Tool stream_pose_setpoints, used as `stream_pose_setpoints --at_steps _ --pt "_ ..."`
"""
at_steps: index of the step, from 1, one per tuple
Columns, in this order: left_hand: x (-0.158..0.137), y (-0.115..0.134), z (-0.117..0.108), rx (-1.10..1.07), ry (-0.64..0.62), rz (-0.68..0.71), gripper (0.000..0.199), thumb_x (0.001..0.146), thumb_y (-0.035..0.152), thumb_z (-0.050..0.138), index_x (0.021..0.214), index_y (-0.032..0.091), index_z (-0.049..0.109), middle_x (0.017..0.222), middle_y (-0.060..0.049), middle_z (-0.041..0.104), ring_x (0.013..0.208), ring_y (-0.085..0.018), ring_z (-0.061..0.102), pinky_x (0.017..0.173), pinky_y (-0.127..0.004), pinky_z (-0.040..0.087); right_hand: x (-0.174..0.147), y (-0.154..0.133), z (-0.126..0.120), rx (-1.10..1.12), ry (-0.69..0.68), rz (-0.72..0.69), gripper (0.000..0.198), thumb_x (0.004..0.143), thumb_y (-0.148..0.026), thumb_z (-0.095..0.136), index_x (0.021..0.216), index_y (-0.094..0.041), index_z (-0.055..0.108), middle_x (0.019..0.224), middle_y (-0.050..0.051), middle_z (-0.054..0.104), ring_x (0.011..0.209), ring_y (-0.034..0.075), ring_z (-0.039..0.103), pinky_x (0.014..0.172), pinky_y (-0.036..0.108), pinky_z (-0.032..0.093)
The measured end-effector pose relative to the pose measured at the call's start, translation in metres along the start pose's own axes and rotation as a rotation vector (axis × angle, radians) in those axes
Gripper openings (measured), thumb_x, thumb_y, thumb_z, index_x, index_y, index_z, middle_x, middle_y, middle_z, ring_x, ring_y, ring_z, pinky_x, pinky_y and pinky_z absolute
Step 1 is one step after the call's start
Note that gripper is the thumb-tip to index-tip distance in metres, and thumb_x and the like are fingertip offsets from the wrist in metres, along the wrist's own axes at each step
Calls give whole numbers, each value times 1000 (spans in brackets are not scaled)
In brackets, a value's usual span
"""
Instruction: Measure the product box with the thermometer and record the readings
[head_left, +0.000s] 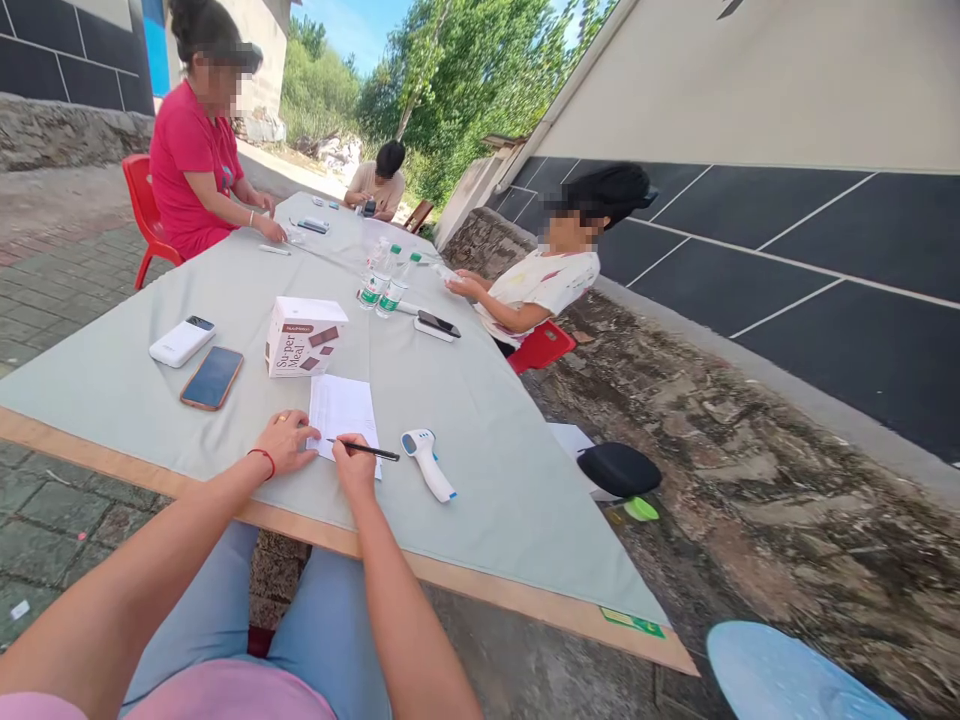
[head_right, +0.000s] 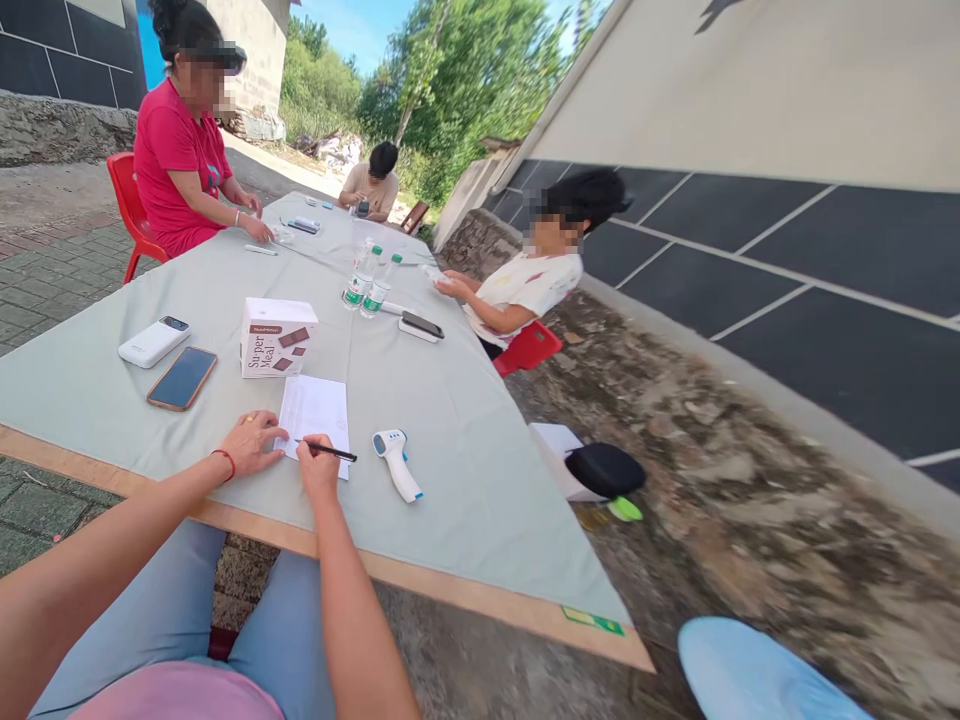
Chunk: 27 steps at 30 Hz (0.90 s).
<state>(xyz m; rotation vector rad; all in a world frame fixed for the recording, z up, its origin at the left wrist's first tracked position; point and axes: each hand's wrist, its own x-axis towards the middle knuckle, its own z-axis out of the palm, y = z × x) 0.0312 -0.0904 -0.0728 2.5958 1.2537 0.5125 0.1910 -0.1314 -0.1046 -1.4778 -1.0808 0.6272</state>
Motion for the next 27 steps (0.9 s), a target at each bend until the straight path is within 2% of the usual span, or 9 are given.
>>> stream_pose_setpoints --at_steps 27 --pt "0 1 -2 16 -19 -1 25 82 36 64 105 30 70 113 -7 52 109 -25 49 100 -43 37 3 3 -1 -56 -30 -42 18 67 -37 53 70 -21 61 65 0 62 64 18 55 66 31 45"
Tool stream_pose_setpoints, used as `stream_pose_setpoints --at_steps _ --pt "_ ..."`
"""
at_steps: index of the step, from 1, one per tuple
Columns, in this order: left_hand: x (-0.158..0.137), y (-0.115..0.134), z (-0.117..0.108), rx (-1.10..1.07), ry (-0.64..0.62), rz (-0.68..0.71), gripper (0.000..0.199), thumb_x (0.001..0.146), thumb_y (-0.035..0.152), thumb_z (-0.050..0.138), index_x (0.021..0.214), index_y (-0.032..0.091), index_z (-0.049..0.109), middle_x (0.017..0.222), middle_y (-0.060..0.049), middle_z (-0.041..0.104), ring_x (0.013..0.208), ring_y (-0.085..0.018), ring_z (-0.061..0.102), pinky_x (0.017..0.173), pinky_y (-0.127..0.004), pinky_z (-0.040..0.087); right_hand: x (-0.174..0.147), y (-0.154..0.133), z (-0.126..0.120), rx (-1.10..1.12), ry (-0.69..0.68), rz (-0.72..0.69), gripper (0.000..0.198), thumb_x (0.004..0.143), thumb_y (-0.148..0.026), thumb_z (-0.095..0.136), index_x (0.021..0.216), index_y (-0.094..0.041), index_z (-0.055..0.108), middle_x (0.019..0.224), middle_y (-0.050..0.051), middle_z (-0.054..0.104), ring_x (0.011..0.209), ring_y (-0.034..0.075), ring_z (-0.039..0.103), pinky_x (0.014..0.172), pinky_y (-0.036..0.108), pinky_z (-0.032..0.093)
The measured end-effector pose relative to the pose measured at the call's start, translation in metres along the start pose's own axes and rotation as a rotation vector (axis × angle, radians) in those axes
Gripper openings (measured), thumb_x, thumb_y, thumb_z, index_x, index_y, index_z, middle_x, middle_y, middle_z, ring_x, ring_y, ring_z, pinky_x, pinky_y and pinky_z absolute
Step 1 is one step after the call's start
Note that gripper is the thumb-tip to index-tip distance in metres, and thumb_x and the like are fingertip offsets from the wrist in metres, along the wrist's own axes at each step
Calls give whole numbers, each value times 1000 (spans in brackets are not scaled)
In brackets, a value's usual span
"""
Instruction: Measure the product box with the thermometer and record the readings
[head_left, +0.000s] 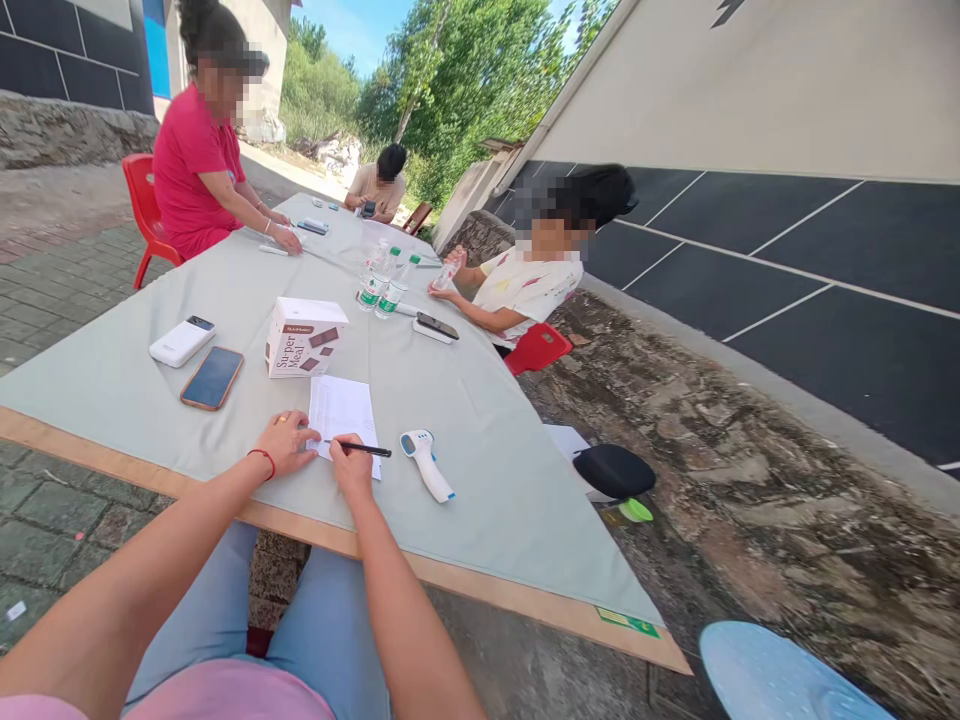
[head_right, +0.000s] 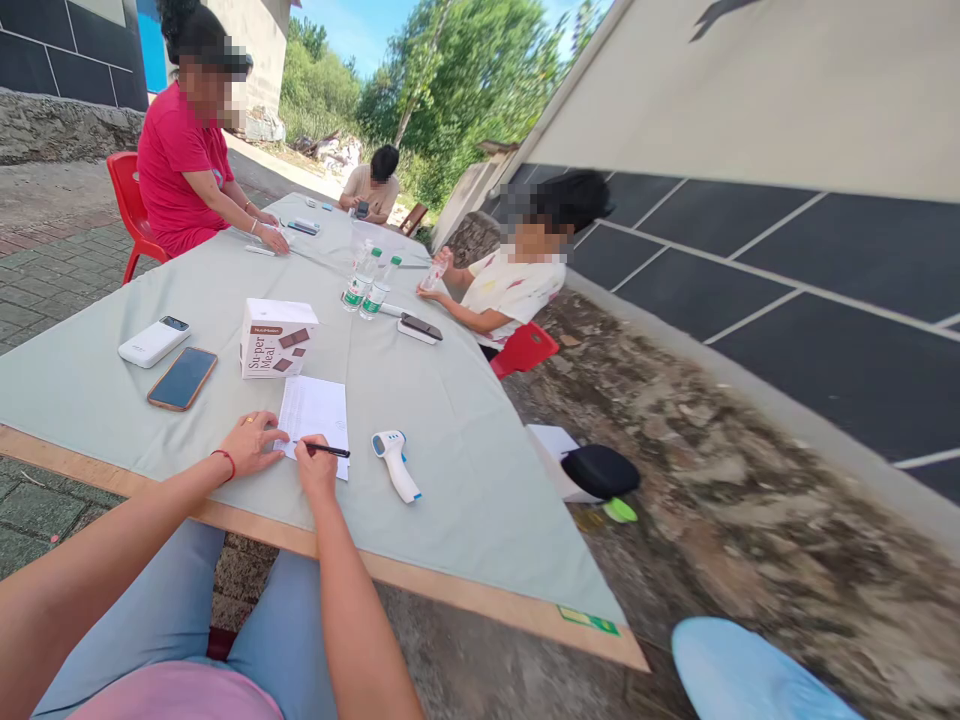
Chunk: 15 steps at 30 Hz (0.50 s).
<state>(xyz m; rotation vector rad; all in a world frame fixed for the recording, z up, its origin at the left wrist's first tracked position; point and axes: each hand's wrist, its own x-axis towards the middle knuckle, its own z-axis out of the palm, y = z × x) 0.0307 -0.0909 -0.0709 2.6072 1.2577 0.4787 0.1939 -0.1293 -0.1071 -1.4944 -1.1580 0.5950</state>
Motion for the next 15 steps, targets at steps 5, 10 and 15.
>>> stream_pose_setpoints --at_steps 5,10,15 --pt "0 0 0 7 -12 -8 26 83 36 64 107 30 70 115 -7 52 110 -26 49 101 -43 36 0 0 0 -2 -4 -6 19 67 -38 53 70 -21 60 64 0 63 64 18 55 66 31 45" --pt "0 0 0 8 -11 -7 26 83 36 64 107 30 70 115 -7 52 110 -26 50 100 -43 37 0 1 1 -2 -8 -7 19 68 -38 53 70 -21 60 65 0 62 63 17 54 66 31 44" --pt "0 1 -2 6 -16 -11 26 83 35 64 107 29 70 116 -7 52 110 -26 50 100 -44 37 1 1 1 4 -10 -11 18 68 -37 53 70 -21 60 65 0 62 64 17 54 67 31 44"
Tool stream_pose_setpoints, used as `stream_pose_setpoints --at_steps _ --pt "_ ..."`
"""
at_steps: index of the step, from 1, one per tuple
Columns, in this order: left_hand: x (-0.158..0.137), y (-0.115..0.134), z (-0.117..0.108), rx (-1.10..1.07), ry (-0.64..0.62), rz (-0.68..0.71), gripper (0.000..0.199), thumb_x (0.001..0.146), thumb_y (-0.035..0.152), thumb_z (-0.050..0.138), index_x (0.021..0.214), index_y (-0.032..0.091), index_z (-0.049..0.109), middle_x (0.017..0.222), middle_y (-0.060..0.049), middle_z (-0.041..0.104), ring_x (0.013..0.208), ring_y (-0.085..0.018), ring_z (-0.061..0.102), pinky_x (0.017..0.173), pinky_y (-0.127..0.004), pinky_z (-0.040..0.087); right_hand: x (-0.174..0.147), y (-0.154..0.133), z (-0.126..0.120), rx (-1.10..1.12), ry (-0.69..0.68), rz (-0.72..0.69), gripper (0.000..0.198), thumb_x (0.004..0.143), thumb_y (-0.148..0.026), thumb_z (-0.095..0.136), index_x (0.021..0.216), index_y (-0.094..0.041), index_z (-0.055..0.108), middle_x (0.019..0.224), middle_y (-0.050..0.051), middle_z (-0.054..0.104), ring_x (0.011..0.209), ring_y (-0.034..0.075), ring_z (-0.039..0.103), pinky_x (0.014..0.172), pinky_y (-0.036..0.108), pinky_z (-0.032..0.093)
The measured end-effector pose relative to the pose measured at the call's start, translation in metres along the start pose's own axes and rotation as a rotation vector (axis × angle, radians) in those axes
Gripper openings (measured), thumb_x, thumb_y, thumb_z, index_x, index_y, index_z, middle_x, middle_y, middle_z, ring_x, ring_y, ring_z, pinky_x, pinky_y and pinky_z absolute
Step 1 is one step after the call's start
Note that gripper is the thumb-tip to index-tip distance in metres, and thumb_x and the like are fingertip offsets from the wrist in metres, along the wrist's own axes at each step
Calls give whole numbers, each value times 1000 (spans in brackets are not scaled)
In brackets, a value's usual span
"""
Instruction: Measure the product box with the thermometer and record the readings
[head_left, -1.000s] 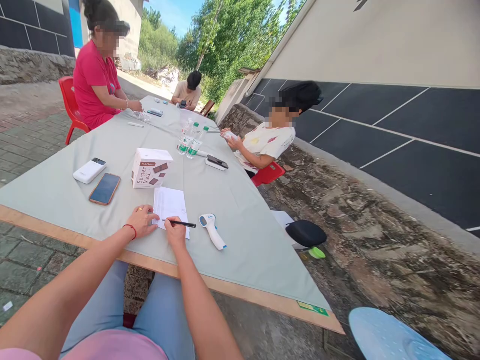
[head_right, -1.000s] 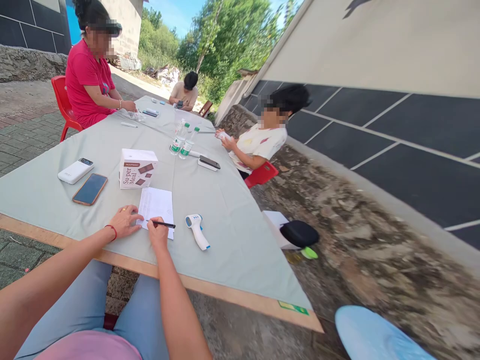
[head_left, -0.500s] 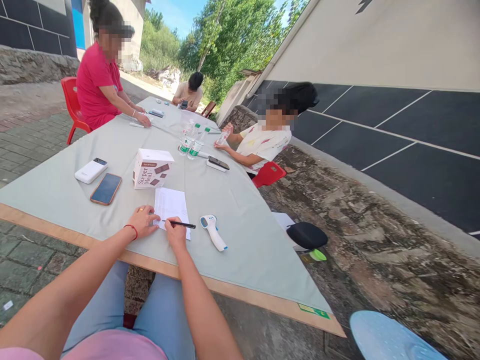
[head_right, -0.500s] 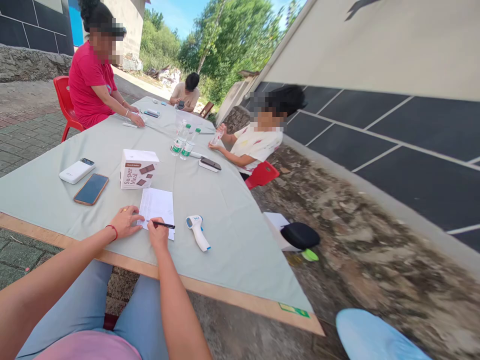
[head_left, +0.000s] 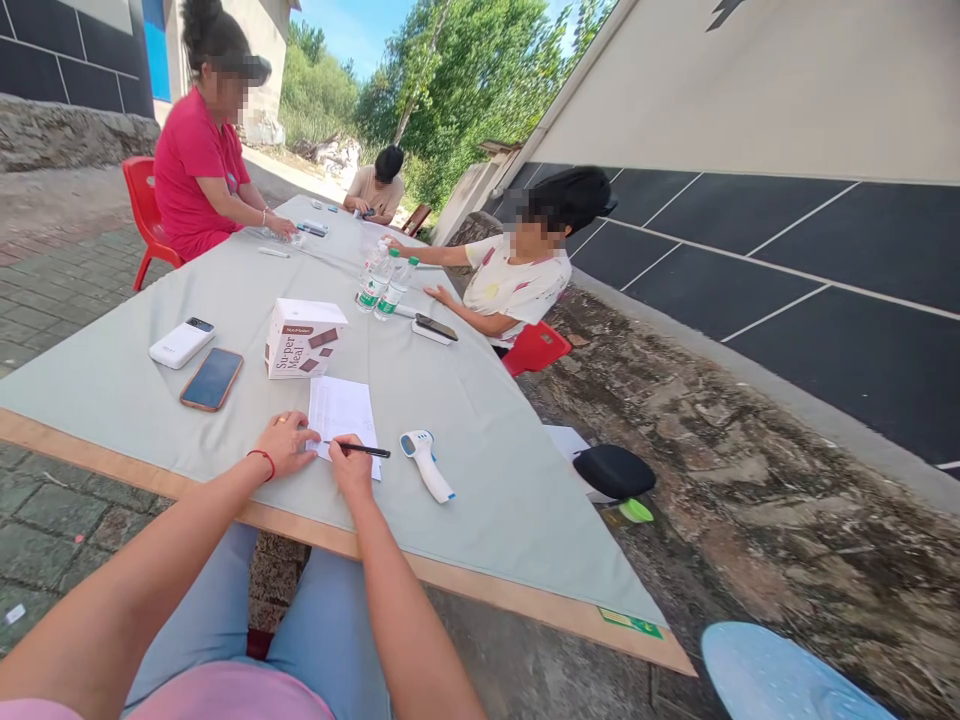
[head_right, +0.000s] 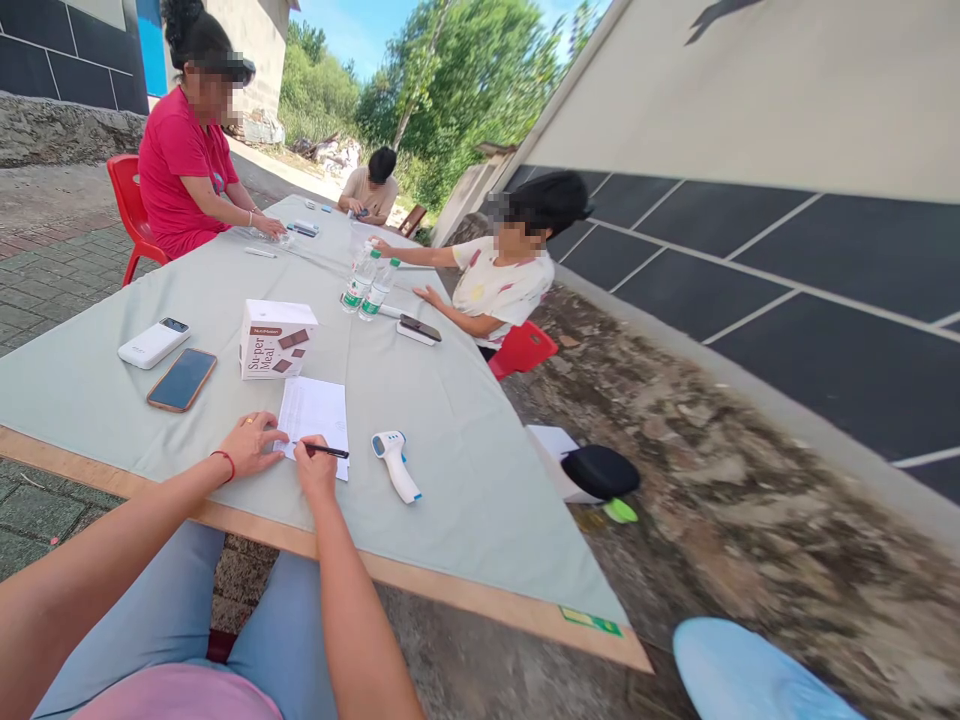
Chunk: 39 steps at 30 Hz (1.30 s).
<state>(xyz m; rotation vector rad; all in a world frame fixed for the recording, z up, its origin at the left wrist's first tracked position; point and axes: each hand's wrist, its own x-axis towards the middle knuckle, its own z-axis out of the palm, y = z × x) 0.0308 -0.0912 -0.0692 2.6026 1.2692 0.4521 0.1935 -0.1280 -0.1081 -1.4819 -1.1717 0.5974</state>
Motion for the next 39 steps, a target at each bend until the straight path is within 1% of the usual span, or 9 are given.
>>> stream_pose_setpoints --at_steps 11,18,23,39 --pt "0 0 -1 -6 7 6 26 82 34 64 106 30 70 115 -7 52 110 -26 50 100 -44 37 -1 -1 -1 12 0 -8 16 67 -36 52 68 -21 59 63 -1 61 63 17 54 65 30 44" --pt "0 0 0 7 19 12 25 82 35 64 106 30 70 114 -6 52 109 -25 50 100 -43 37 -1 0 -1 3 25 -9 16 69 -36 52 69 -21 60 64 -1 62 64 17 54 65 29 44" --pt "0 1 0 -7 7 3 25 82 35 63 106 29 70 115 -8 52 109 -26 50 101 -45 37 -2 0 -1 -5 25 -5 15 68 -35 53 69 -22 59 63 -1 62 62 17 54 65 30 44" --pt "0 1 -1 -5 -2 -2 25 82 34 64 106 29 70 116 -7 52 111 -26 50 101 -44 37 -3 -2 -2 4 10 13 16 67 -36 52 68 -21 58 62 -1 60 62 17 53 64 29 44"
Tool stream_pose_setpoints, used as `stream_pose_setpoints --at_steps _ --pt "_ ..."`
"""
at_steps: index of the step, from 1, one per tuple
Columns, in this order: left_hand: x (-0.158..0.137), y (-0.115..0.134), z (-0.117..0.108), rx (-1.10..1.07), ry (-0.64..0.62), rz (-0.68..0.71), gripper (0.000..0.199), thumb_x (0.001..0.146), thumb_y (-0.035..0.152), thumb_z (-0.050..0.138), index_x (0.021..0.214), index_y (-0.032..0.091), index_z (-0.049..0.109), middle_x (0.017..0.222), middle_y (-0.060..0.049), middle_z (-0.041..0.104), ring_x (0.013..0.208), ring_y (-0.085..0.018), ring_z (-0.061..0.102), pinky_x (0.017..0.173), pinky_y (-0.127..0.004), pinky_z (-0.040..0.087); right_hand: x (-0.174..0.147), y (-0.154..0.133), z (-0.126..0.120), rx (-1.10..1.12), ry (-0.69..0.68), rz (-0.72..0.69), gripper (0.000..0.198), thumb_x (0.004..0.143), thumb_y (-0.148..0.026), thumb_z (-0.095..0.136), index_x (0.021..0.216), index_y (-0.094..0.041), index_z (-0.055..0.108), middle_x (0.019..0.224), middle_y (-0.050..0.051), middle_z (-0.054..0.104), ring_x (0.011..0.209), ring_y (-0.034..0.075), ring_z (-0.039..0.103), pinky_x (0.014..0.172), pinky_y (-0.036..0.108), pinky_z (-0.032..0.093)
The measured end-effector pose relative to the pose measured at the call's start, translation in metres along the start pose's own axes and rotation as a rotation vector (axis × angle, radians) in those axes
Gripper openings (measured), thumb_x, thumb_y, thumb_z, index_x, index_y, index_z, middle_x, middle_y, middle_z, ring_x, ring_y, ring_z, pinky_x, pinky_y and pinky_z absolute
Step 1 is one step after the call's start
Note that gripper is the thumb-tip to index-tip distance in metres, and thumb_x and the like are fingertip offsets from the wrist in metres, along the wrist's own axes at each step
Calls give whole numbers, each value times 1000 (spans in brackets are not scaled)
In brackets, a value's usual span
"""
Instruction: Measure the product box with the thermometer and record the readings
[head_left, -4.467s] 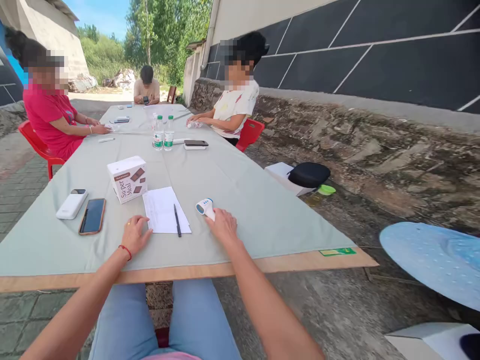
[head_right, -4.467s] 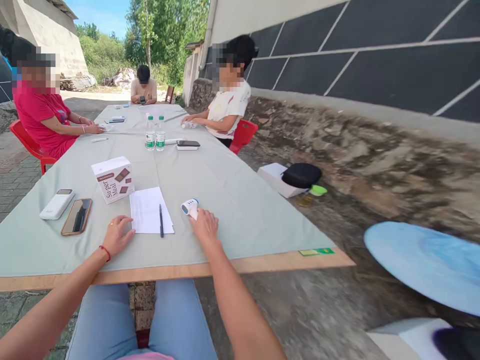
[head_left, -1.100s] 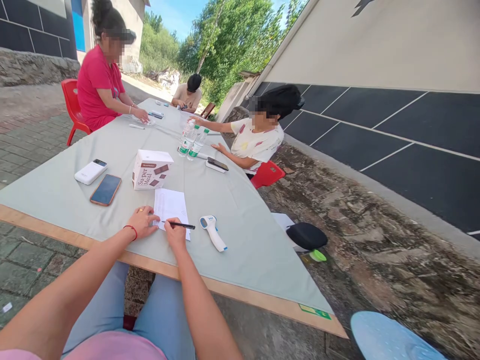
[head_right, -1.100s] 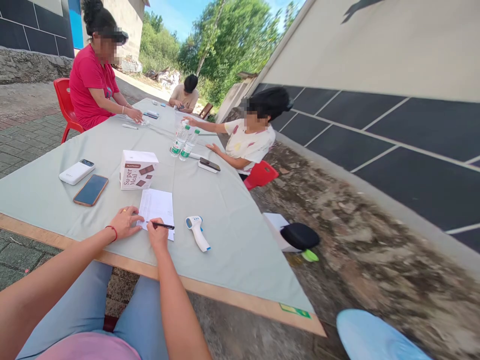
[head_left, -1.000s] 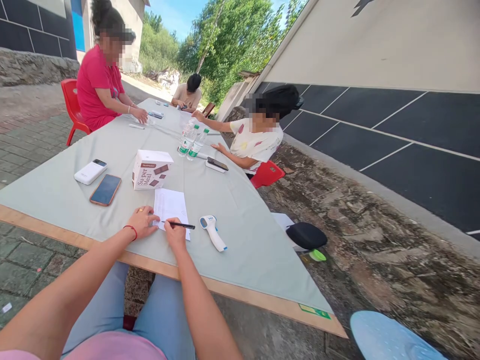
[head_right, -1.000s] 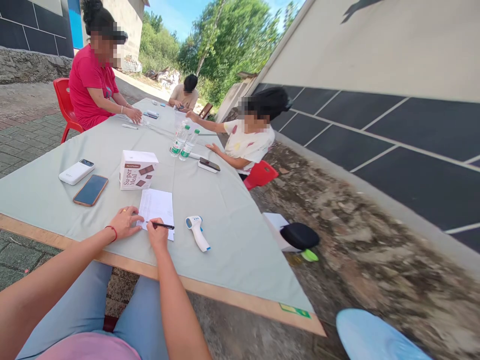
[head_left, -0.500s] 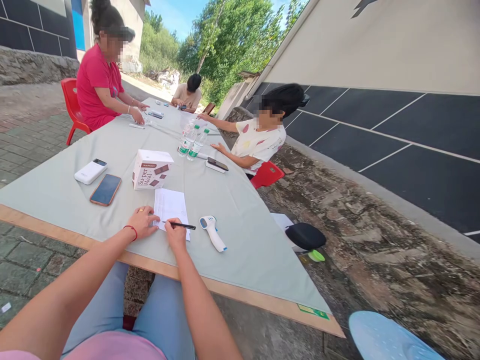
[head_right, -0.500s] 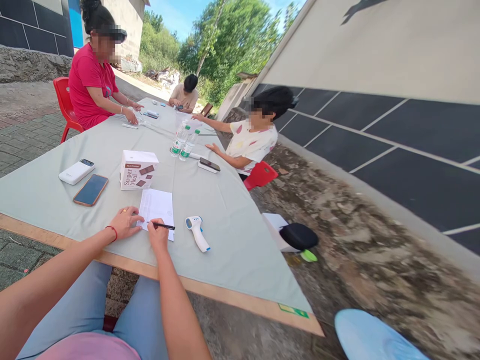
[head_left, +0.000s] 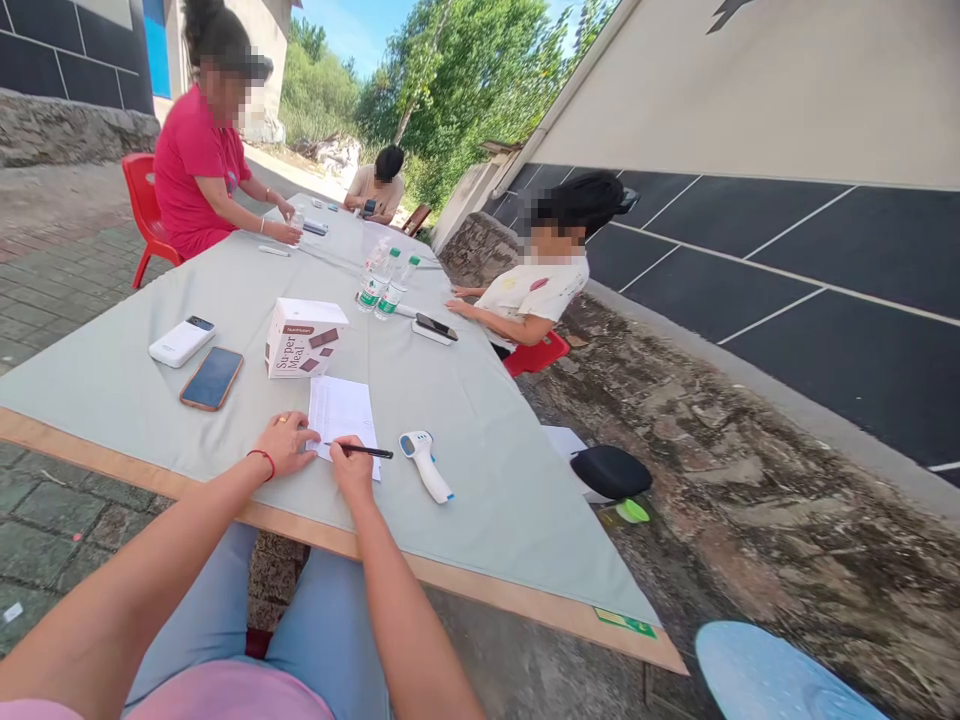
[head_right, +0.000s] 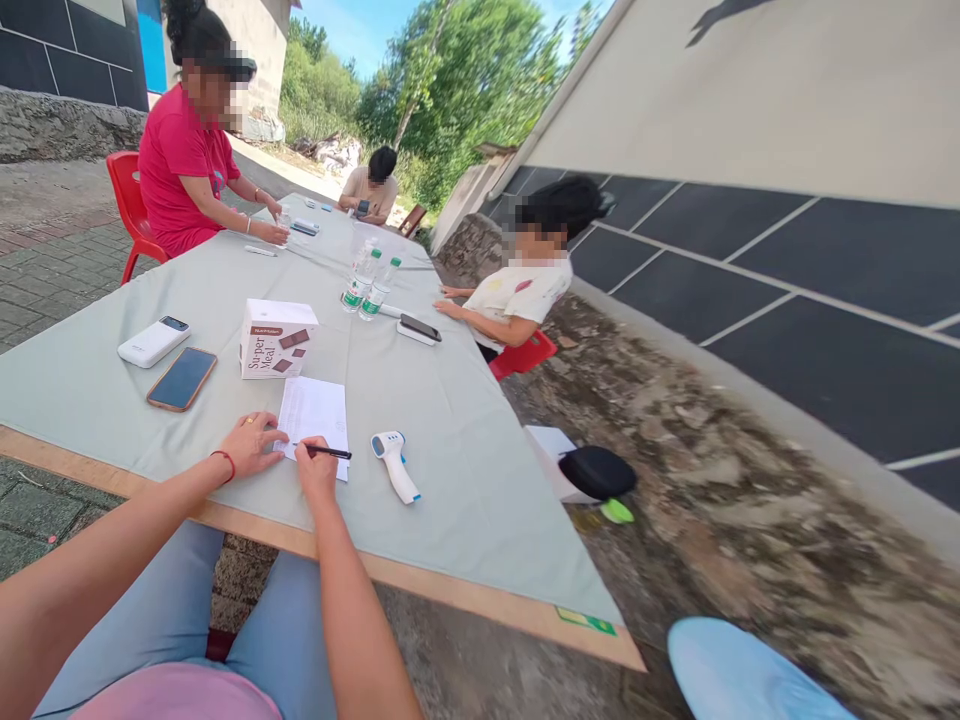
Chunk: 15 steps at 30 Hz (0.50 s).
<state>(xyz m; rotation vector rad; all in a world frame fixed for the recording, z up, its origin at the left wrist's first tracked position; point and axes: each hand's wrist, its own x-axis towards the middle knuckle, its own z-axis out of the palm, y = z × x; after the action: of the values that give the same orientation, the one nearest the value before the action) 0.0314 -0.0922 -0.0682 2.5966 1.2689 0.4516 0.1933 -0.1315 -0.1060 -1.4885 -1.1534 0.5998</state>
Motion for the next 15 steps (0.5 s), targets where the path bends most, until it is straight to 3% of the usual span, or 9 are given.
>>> stream_pose_setpoints --at_steps 15 --pt "0 -2 2 -7 25 19 24 82 34 64 105 30 70 114 -6 53 109 -25 50 100 -44 37 0 3 1 -18 50 -10 15 69 -35 51 68 -22 58 61 -1 61 61 17 53 63 29 44"
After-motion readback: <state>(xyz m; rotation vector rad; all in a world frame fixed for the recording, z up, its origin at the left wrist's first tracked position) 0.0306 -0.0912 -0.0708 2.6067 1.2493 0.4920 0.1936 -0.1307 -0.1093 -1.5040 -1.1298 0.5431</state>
